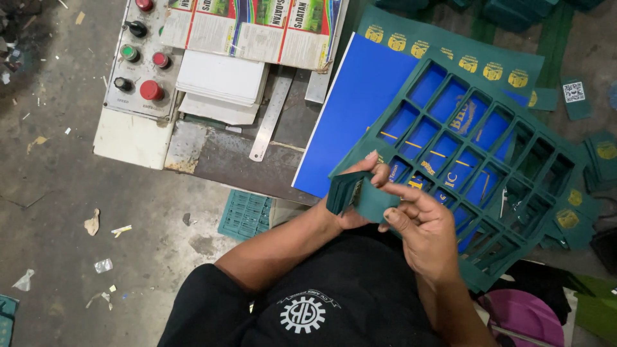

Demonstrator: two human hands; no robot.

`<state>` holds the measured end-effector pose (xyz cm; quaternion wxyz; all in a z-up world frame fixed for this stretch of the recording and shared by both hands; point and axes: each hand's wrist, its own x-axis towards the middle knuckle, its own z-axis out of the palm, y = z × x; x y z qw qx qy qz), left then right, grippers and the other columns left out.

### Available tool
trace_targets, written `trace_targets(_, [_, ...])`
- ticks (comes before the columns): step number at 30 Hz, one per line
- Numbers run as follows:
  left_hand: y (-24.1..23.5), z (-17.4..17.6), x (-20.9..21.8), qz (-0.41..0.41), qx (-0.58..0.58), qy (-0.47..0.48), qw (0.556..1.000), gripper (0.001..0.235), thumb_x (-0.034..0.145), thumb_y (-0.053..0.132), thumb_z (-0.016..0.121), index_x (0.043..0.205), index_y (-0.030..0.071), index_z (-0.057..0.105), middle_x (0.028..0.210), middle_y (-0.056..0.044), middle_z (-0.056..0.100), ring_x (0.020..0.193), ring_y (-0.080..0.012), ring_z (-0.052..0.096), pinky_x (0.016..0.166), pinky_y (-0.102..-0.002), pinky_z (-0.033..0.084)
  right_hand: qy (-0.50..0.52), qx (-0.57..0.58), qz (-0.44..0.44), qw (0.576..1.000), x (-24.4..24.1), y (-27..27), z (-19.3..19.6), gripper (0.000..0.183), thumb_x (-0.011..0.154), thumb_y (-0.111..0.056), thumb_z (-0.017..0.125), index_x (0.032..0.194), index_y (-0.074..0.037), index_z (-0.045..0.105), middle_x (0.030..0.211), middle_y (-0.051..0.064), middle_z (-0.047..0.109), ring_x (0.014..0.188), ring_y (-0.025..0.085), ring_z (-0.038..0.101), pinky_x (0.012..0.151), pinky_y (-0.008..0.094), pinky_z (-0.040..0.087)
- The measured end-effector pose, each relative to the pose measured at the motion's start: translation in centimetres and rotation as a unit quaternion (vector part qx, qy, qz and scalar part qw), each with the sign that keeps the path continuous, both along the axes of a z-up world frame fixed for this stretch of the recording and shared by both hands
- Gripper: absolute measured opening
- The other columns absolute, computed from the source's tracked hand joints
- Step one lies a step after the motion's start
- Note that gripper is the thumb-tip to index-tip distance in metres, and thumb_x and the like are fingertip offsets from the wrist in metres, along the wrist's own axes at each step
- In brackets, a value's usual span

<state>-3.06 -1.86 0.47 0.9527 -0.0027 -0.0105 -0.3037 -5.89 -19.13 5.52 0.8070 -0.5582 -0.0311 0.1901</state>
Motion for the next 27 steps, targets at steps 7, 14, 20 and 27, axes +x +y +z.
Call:
trace_targets(7, [-0.1,-0.5,-0.1,-0.016,-0.04,0.006,0.999,0.055,0.115,0.051,0.039,0.086,0.007,0.053,0.077,-0.009,0.055,0.075,-0.03,0.064,0.066,-0.055,0.057,-0.021,-0.018,-0.006,1.0,-0.3,-0.2,-0.7,0.019,0.098,-0.001,0.068,0.115,0.008,0.07,0.1,0.012,0.075,0.082,0.015,0.069,0.074,0.029,0.058])
trace_targets(14, [0.0,-0.8,-0.2,-0.022,-0.059,-0.007,0.998,0.057,0.117,0.051,0.035,0.086,0.007,0.053,0.078,-0.009,0.055,0.076,-0.0307,0.065,0.068,-0.056,0.056,-0.029,-0.001,0.003,1.0,-0.2,-0.2,-0.8,0.019,0.1,-0.001,0.065,0.117,0.008,0.07,0.102,0.014,0.075,0.083,0.017,0.071,0.074,0.03,0.058])
trace_targets(20, [0.0,-0.5,0.0,-0.021,-0.061,-0.001,0.998,0.057,0.117,0.05,0.034,0.086,0.007,0.053,0.079,-0.009,0.056,0.076,-0.031,0.065,0.067,-0.055,0.056,-0.017,0.015,-0.002,1.0,0.0,-0.4,-1.6,0.019,0.101,-0.001,0.065,0.117,0.007,0.07,0.102,0.014,0.075,0.084,0.018,0.071,0.075,0.031,0.059])
trace_targets(27, [-0.1,-0.8,0.2,-0.023,-0.062,-0.007,0.998,0.057,0.117,0.05,0.035,0.086,0.007,0.053,0.079,-0.009,0.056,0.077,-0.0309,0.065,0.068,-0.056,0.056,-0.012,0.027,-0.008,1.0,0.0,-0.6,-2.2,0.017,0.099,0.001,0.068,0.115,0.007,0.07,0.099,0.013,0.074,0.08,0.018,0.07,0.075,0.032,0.058])
